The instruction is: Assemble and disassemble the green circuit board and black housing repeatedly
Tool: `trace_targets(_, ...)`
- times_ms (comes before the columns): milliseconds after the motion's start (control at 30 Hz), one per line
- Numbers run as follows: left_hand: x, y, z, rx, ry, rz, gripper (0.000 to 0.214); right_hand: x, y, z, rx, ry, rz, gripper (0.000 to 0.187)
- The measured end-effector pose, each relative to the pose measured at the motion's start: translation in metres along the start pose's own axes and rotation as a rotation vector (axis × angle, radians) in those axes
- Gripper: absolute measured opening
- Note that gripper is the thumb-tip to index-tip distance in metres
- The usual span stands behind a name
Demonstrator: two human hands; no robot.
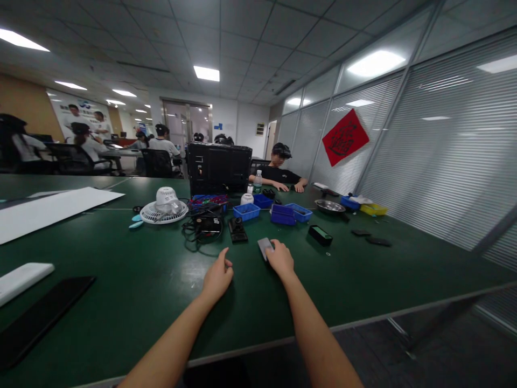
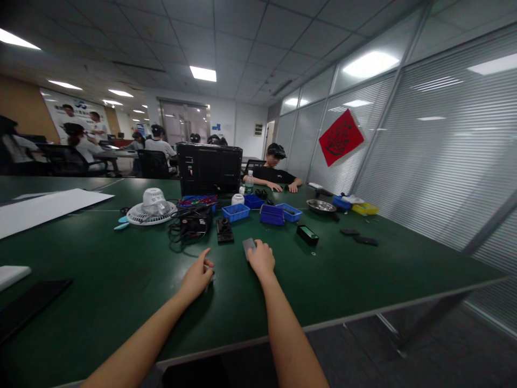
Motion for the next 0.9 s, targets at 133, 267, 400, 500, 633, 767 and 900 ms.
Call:
trace_targets(133, 0.001, 0.0, 0.0, 0.005, 0.002, -0.004, 0.06, -0.003, 0.003, 0.001, -0.032, 0.005, -0.016, 0.042)
trace_targets(267, 0.0, 0.0, 0.0, 0.004, -0.008, 0.004, 0.06, 0.002, 0.0, -0.004, -0.044, 0.047, -0.097, 0.049)
trace_targets(400, -0.001, -0.001, 0.001, 0.012, -0.025, 0.007, 0.059, 0.006, -0.003, -0.007, -0.051, 0.074, -0.103, 0.047)
trace_targets(500, 0.0, -0.002, 0.0, 0.024, -0.008, 0.01, 0.06, 0.002, -0.003, -0.003, -0.037, 0.039, -0.018, 0.043)
trace_targets(633, 0.0, -0.002, 0.0, 0.023, -0.014, 0.005, 0.06, -0.012, -0.008, 0.009, 0.04, -0.051, 0.156, 0.037)
trace_targets(767, 0.001, -0.002, 0.0, 0.025, -0.023, 0.001, 0.059, -0.025, -0.004, 0.017, 0.061, -0.124, 0.147, 0.033)
trace_targets(900, 0.0, -0.002, -0.001, 0.022, -0.027, 0.0, 0.058, -0.031, 0.007, 0.016, 0.018, -0.167, 0.052, 0.035)
Point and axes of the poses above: each hand's wrist, its own z-axis towards the middle knuckle, its own y-axis out of the back of the hand, x = y × z, the point moved 8 cm from there along z, towards the middle knuckle, and after that the axes turned 6 degrees about -y, right-handed, at the moved point
